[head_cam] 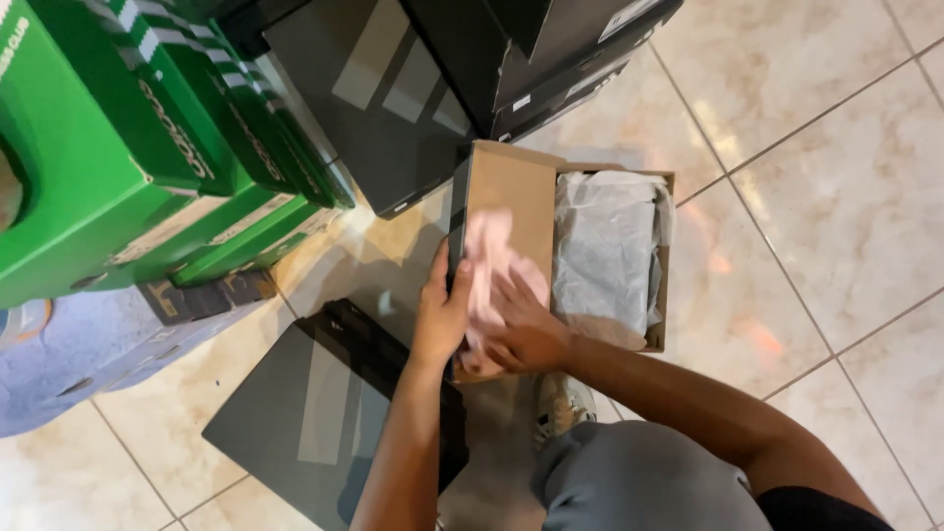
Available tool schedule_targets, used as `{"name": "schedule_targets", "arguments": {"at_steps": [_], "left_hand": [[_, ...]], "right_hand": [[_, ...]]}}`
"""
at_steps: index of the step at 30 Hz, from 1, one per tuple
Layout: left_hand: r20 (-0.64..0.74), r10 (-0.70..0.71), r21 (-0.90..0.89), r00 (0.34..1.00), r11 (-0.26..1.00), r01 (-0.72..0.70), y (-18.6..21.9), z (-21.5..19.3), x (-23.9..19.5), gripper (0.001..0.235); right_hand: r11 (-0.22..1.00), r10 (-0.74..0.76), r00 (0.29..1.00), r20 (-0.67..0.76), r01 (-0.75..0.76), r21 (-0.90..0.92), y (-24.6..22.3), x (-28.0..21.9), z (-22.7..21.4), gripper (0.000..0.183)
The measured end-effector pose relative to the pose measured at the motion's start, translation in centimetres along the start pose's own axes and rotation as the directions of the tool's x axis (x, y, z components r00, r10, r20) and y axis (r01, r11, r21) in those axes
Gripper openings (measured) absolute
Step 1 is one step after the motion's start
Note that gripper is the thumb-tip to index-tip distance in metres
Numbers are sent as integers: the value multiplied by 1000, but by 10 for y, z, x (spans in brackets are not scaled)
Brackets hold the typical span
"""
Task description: Cleaning and inspecting shoe boxes in a warehouse
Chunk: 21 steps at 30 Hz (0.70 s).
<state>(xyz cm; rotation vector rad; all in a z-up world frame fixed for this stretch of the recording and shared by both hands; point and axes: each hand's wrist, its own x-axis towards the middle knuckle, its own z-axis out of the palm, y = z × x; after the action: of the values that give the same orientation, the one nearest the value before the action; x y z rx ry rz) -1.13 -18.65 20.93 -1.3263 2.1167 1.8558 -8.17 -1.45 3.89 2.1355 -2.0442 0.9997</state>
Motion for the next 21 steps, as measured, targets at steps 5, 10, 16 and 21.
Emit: {"name": "schedule_targets", "arguments": {"at_steps": [5,10,16,21], "left_hand": [[-20,-4,-53,1000,999,3,-22,4,0,60],[0,-40,19,999,999,40,2,3,-4,64],[2,-75,6,997,997,75,3,2,-2,65],[-12,-11,-56,1000,998,10,-15,-1,-1,63]], "right_hand": [[943,75,979,191,-132,306,19,40,-56,66],[909,209,961,-183,-260,-326,94,56,-52,72],[944,267,947,-181,-219,246,1,68,-30,57],[421,385,910,154,-322,848,-10,-12,-55,46]]}}
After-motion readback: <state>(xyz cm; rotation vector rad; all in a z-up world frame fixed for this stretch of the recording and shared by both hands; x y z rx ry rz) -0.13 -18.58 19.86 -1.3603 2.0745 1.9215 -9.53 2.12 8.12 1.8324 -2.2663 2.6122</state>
